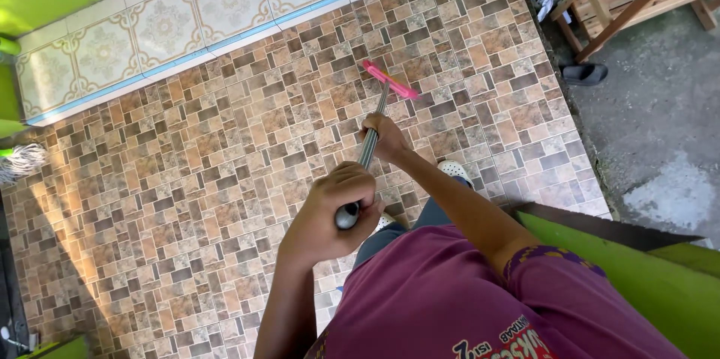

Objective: Sweeping a tiled floor with a long-handled broom.

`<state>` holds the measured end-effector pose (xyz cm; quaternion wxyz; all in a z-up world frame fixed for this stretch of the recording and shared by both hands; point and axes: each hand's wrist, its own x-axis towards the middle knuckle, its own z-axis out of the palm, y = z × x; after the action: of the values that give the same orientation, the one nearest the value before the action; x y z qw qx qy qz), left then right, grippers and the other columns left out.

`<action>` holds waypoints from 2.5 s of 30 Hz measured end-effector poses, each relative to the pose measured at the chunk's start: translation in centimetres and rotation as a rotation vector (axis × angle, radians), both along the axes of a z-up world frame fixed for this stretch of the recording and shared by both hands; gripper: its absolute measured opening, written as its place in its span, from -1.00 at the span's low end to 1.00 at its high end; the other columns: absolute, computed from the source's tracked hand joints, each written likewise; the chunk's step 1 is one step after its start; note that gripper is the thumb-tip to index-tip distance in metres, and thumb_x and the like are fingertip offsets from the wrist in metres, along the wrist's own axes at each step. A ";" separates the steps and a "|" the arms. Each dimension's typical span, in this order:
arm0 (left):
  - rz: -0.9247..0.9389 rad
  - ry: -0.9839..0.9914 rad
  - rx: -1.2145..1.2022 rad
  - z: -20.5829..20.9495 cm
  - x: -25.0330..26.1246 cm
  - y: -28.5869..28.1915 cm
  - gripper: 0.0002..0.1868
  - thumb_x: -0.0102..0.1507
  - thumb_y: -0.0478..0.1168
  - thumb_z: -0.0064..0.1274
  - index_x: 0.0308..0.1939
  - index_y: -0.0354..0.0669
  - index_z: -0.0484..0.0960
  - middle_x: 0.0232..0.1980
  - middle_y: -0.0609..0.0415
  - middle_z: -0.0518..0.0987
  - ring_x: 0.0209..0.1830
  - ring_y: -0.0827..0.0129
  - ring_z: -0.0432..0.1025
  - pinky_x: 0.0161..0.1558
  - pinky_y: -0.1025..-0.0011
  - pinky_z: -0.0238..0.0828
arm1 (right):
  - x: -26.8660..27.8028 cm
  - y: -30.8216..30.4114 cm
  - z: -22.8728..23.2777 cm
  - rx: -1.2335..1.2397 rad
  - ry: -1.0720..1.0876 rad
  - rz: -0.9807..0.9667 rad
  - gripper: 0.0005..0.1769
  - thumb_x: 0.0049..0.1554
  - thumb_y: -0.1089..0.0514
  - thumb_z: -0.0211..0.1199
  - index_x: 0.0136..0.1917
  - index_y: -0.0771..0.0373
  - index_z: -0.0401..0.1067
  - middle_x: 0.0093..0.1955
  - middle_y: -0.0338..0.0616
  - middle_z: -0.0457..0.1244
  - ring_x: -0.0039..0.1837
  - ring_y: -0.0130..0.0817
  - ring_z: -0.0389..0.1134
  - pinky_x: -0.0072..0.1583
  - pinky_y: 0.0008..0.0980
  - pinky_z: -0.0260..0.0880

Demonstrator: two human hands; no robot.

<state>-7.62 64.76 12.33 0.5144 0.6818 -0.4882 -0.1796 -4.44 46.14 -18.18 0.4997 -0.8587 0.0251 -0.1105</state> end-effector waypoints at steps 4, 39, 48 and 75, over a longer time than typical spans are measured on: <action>-0.019 -0.022 -0.063 0.0 -1.1 2.4 -0.66 0.19 -0.36 0.18 -0.51 -0.10 0.30 -0.51 0.16 0.34 -0.43 0.38 0.33 -0.15 0.32 0.36 | -2.4 0.5 4.2 0.030 -0.006 -0.091 -0.74 -0.01 0.29 0.31 -0.40 0.35 0.26 -0.31 0.02 0.21 -0.18 -0.08 0.30 -0.05 -0.15 0.32; 0.125 -0.141 0.059 -0.1 -7.4 -3.1 -0.63 0.28 -0.19 0.21 -0.57 -0.13 0.43 -0.57 0.16 0.40 -0.47 0.37 0.36 0.12 0.25 0.35 | -4.5 -0.2 3.4 -0.127 0.022 0.000 -0.84 0.17 0.13 0.22 -0.14 0.28 0.43 -0.19 0.01 0.32 -0.12 -0.07 0.36 -0.05 -0.11 0.38; 0.203 -0.084 -0.126 -6.9 -6.6 -4.8 -0.68 0.31 -0.24 0.15 -0.52 -0.08 0.43 -0.51 0.16 0.43 -0.41 0.38 0.37 0.19 0.28 0.30 | -3.4 -9.9 0.5 -0.289 0.131 -0.037 -0.85 0.18 0.21 0.19 -0.25 0.18 0.38 -0.23 -0.10 0.28 -0.19 -0.25 0.36 -0.10 -0.30 0.42; 0.411 0.249 0.121 -5.7 -0.2 17.1 -0.82 0.22 -0.41 0.10 -0.45 -0.36 0.45 -0.47 0.02 0.42 -0.48 0.34 0.30 -0.36 0.30 0.27 | 3.9 18.9 0.3 0.228 0.002 0.300 -0.76 0.01 0.17 0.27 -0.38 0.26 0.28 -0.34 -0.11 0.17 -0.18 -0.24 0.24 -0.03 -0.21 0.23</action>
<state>-7.81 81.82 6.67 0.5545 0.7690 -0.2604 -0.1827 -0.50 65.06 -17.87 0.6048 -0.7907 -0.0903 -0.0302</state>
